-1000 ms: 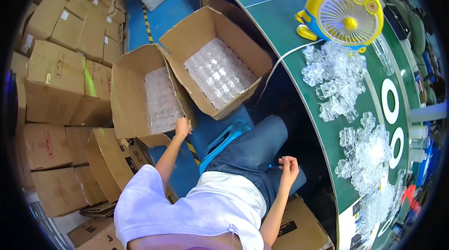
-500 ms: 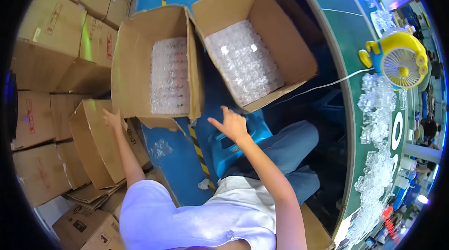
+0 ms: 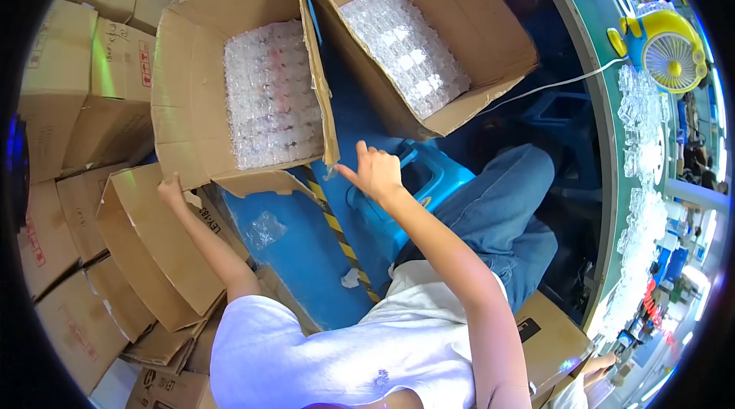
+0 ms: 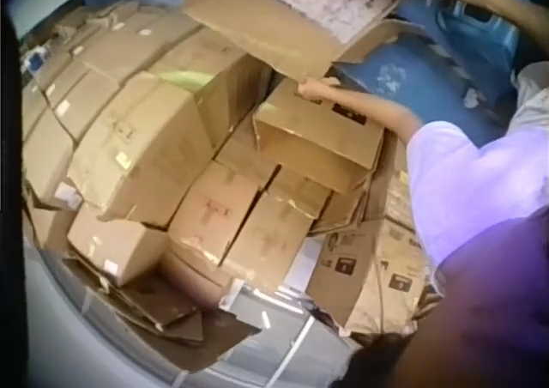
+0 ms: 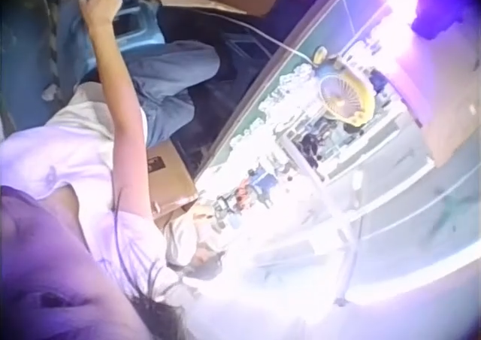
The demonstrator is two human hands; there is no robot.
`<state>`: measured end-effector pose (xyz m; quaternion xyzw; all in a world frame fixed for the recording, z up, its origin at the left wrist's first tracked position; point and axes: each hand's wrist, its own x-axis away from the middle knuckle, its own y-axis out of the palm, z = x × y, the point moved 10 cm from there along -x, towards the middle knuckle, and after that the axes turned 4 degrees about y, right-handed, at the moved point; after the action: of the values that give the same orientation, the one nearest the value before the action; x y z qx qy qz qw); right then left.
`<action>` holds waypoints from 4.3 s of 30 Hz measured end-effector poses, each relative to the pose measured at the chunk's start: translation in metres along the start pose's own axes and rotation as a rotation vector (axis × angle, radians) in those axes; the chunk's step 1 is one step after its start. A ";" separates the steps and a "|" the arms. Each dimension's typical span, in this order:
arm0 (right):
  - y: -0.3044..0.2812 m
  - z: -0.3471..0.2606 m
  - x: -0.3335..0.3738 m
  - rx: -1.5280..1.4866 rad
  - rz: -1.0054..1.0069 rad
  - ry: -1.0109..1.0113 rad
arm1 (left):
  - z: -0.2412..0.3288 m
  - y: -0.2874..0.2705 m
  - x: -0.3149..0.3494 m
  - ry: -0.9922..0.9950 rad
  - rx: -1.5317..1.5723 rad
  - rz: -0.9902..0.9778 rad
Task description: Picking clear plastic components from a pile and arranging them into boxes or on an assembly line.
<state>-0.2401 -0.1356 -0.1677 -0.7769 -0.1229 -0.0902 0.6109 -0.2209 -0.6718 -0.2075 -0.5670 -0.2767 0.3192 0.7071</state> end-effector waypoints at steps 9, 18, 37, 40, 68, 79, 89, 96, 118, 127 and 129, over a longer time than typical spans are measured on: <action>0.000 -0.057 0.001 -0.022 -0.092 -0.042 | 0.005 -0.017 0.026 0.024 0.012 0.212; 0.005 -0.017 -0.010 0.023 0.008 0.070 | 0.009 -0.021 0.022 0.066 0.011 0.224; -0.017 0.088 0.020 -0.094 0.139 -0.010 | 0.112 -0.015 0.233 0.404 0.009 0.006; -0.018 0.122 0.027 -0.152 0.126 0.051 | 0.103 -0.003 0.261 0.318 -0.020 -0.132; -0.127 0.419 0.361 -1.343 0.932 0.906 | 0.443 0.191 0.179 -0.060 0.832 -0.759; -0.044 0.435 0.402 -1.247 0.836 1.200 | 0.443 0.134 0.257 0.206 0.886 -0.488; 0.089 0.439 0.225 -0.732 -0.034 0.878 | 0.450 0.128 0.272 0.303 0.481 -0.427; 0.081 0.426 0.185 -0.782 -0.368 0.600 | 0.444 0.086 0.283 0.469 -0.217 0.006; -0.010 0.550 0.299 -0.823 0.310 0.847 | 0.550 0.175 0.496 1.207 -0.208 -0.689; -0.210 0.426 0.467 -1.160 0.186 0.708 | 0.554 0.141 0.512 1.199 0.064 -0.433; -0.315 0.452 0.532 -0.841 0.536 0.951 | 0.550 0.136 0.500 1.171 0.090 -0.387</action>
<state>0.1676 0.4166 0.1716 -0.8274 0.4004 -0.3073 0.2464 -0.3324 0.0760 -0.2140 -0.5575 0.0733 -0.1677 0.8098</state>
